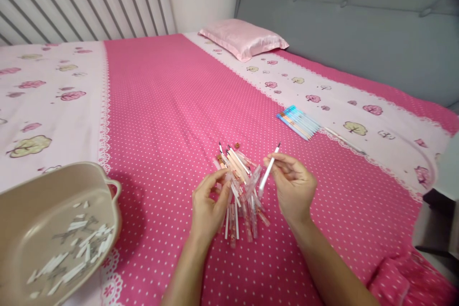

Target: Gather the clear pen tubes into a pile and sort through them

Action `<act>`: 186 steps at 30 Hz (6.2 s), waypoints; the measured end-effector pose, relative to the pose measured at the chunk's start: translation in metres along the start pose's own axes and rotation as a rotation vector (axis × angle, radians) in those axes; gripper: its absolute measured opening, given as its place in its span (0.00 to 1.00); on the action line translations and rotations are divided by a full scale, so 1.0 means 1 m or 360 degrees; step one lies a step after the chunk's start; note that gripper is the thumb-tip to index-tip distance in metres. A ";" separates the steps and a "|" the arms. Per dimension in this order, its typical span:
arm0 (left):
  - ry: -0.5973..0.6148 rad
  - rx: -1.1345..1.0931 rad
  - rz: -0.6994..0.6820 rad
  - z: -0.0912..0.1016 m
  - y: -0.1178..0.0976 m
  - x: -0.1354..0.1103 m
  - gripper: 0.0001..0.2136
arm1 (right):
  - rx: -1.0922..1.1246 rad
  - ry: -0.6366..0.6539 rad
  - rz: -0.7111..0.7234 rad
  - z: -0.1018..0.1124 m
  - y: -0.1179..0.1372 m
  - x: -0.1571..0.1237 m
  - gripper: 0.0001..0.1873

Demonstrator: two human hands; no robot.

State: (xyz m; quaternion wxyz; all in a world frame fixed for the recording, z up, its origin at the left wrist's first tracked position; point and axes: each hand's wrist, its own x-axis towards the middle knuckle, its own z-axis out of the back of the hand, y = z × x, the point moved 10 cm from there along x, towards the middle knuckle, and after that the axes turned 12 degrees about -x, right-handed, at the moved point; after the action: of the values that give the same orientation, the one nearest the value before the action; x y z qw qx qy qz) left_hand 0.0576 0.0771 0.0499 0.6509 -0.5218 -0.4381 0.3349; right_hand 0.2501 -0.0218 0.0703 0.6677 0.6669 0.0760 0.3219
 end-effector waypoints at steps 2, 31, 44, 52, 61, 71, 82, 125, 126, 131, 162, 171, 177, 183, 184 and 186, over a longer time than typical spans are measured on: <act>0.0033 0.0043 -0.0084 -0.002 -0.005 -0.001 0.10 | 0.0033 0.0065 -0.0063 -0.004 0.005 -0.002 0.10; 0.0192 0.0162 -0.0385 -0.016 -0.026 -0.006 0.11 | -0.0292 0.0249 0.0243 -0.016 0.059 -0.020 0.37; 0.0212 0.0178 -0.0378 -0.017 -0.024 -0.007 0.11 | -0.0442 0.0379 0.0393 -0.027 0.060 -0.024 0.35; 0.0245 0.0167 -0.0398 -0.019 -0.023 -0.008 0.12 | -0.0453 0.0381 0.0378 -0.027 0.060 -0.023 0.34; 0.0249 0.0105 -0.0381 -0.018 -0.027 -0.009 0.14 | -0.0616 0.0629 0.0513 -0.046 0.061 -0.031 0.26; -0.0285 -0.0311 0.0192 0.015 0.008 -0.004 0.14 | -0.1059 0.0806 0.0142 -0.026 0.024 -0.007 0.22; -0.0504 -0.0841 0.0700 0.019 0.046 -0.011 0.16 | -0.1470 0.1270 0.0050 -0.056 -0.016 -0.035 0.14; -0.0471 -0.0855 0.0691 0.015 0.046 -0.011 0.14 | -0.1381 0.1102 0.0754 -0.079 0.008 -0.044 0.13; -0.0475 -0.0854 0.0693 0.016 0.046 -0.011 0.14 | -0.1388 0.1075 0.0745 -0.077 0.008 -0.041 0.12; -0.0487 -0.0855 0.0716 0.016 0.047 -0.011 0.15 | -0.1235 0.0929 0.0679 -0.066 0.013 -0.029 0.09; -0.0411 -0.0699 0.0549 0.008 0.020 -0.010 0.15 | 0.0088 0.0954 -0.0725 -0.046 -0.017 -0.020 0.13; -0.0051 -0.0685 0.0482 -0.012 0.020 -0.009 0.10 | 0.0071 0.0762 -0.0548 -0.036 -0.005 -0.010 0.15; 0.0173 -0.0647 0.0513 -0.027 0.009 -0.010 0.09 | -0.0020 0.0585 -0.0361 -0.024 0.016 -0.005 0.36; 0.0389 -0.0587 0.0475 -0.039 0.004 -0.014 0.09 | -0.0123 0.0582 -0.0214 -0.019 0.031 -0.003 0.37; 0.0397 -0.0585 0.0475 -0.039 0.005 -0.015 0.09 | -0.0154 0.0584 -0.0185 -0.019 0.032 -0.003 0.37; 0.0403 -0.0572 0.0476 -0.039 0.007 -0.016 0.09 | -0.0223 0.0602 -0.0130 -0.020 0.034 -0.003 0.36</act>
State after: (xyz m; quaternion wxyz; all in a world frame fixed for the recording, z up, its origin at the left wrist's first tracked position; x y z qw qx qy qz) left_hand 0.0877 0.0497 0.0366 0.5407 -0.7257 -0.3236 0.2761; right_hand 0.2259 -0.0093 0.0993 0.6988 0.5428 0.2046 0.4186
